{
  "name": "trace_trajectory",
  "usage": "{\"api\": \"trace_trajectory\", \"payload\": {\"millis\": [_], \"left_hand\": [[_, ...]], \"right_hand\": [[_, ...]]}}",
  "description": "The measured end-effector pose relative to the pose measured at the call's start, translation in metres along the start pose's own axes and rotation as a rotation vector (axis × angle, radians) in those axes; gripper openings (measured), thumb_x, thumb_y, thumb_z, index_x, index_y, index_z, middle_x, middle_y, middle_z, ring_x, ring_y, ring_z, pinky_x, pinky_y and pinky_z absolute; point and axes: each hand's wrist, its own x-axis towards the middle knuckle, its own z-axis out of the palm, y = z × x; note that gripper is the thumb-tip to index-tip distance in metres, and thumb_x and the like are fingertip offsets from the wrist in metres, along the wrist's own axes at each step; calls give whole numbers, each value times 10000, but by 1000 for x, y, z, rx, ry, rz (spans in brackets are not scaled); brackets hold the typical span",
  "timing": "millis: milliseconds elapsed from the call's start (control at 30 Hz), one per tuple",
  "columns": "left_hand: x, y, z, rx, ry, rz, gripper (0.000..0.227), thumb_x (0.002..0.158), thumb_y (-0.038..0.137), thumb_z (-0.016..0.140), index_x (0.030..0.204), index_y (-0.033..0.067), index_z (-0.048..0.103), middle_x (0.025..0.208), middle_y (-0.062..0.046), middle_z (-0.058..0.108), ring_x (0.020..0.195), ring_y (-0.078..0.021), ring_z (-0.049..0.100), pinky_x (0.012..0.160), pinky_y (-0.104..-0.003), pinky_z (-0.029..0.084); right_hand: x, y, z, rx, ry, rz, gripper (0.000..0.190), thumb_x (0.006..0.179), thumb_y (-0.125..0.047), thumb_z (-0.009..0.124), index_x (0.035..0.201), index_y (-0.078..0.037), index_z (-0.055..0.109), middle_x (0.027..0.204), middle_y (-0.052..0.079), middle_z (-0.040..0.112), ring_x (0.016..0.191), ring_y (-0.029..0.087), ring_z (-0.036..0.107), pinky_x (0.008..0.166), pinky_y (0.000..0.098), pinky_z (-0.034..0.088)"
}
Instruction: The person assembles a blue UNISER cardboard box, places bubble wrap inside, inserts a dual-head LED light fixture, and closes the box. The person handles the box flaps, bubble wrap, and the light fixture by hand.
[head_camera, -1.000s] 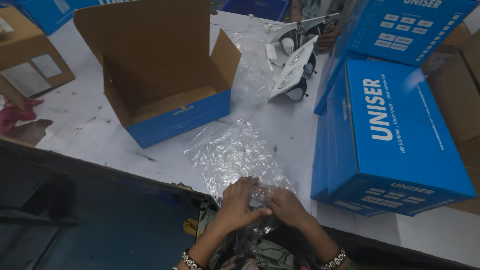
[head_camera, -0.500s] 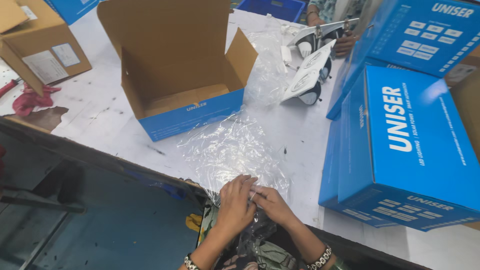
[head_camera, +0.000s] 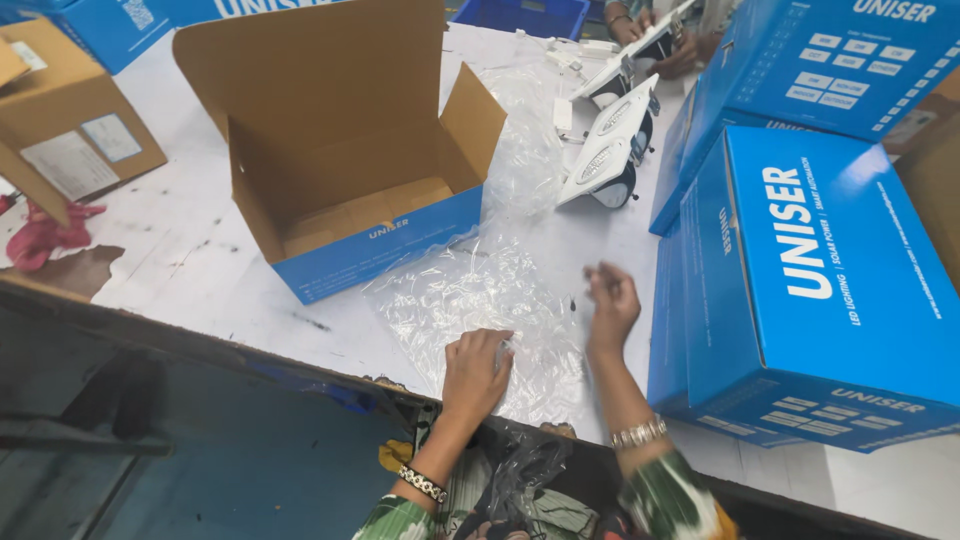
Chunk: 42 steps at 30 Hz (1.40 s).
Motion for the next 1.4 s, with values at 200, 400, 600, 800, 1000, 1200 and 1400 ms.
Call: {"api": "trace_trajectory", "payload": {"millis": [200, 400, 600, 800, 1000, 1200, 1400], "left_hand": [[-5, 2, -1, 19, 71, 93, 291, 925, 215, 634, 1188, 94, 670, 1144, -84, 662, 1141, -274, 568, 984, -443, 378], [0, 2, -1, 8, 19, 50, 302, 913, 201, 640, 1184, 68, 654, 1125, -100, 657, 1118, -287, 565, 970, -459, 374], [6, 2, -5, -25, 17, 62, 271, 937, 214, 639, 1159, 59, 650, 1140, -94, 658, 1111, -284, 566, 954, -462, 369], [5, -1, -3, -4, 1, 69, 267, 924, 213, 632, 1147, 66, 652, 1118, -89, 653, 1120, -277, 569, 967, -466, 353], [4, 6, -5, -1, 0, 37, 250, 931, 212, 622, 1137, 72, 650, 1106, -93, 652, 1116, -278, 568, 971, -458, 365], [-5, 4, -1, -11, 102, 92, 218, 958, 212, 590, 1112, 71, 653, 1086, -91, 682, 1088, -292, 595, 952, -455, 398], [-11, -14, 7, -114, 200, 1, 204, 1009, 224, 528, 1044, 83, 671, 1002, -128, 688, 993, -324, 611, 900, -457, 421]], "right_hand": [[142, 48, 34, -756, 201, -189, 861, 730, -168, 877, 1441, -33, 410, 1454, 198, 494, 1366, 353, 462, 1116, 514, 372], [213, 65, 40, -904, 174, -31, 1282, 555, -335, 997, 1554, -74, 237, 1573, 183, 364, 1462, 352, 346, 1173, 569, 284], [223, 57, 48, -915, 51, -369, 1160, 567, -333, 1007, 1494, -26, 381, 1449, 226, 494, 1343, 405, 476, 1119, 500, 400], [220, 29, 52, -1059, -30, -389, 990, 543, -328, 1016, 1358, -45, 530, 1319, 200, 583, 1223, 397, 574, 1036, 464, 487], [159, 5, 60, -1047, 34, -238, 991, 567, -318, 996, 1367, -10, 499, 1342, 194, 556, 1243, 393, 537, 1065, 471, 438], [65, -17, 45, -1062, 38, -229, 1092, 585, -386, 979, 1395, 96, 430, 1393, 234, 497, 1285, 407, 484, 1106, 495, 372], [-4, -13, 3, -976, -86, -310, 1084, 615, -466, 973, 1388, 86, 450, 1351, 235, 478, 1254, 381, 492, 1051, 497, 432]]}}
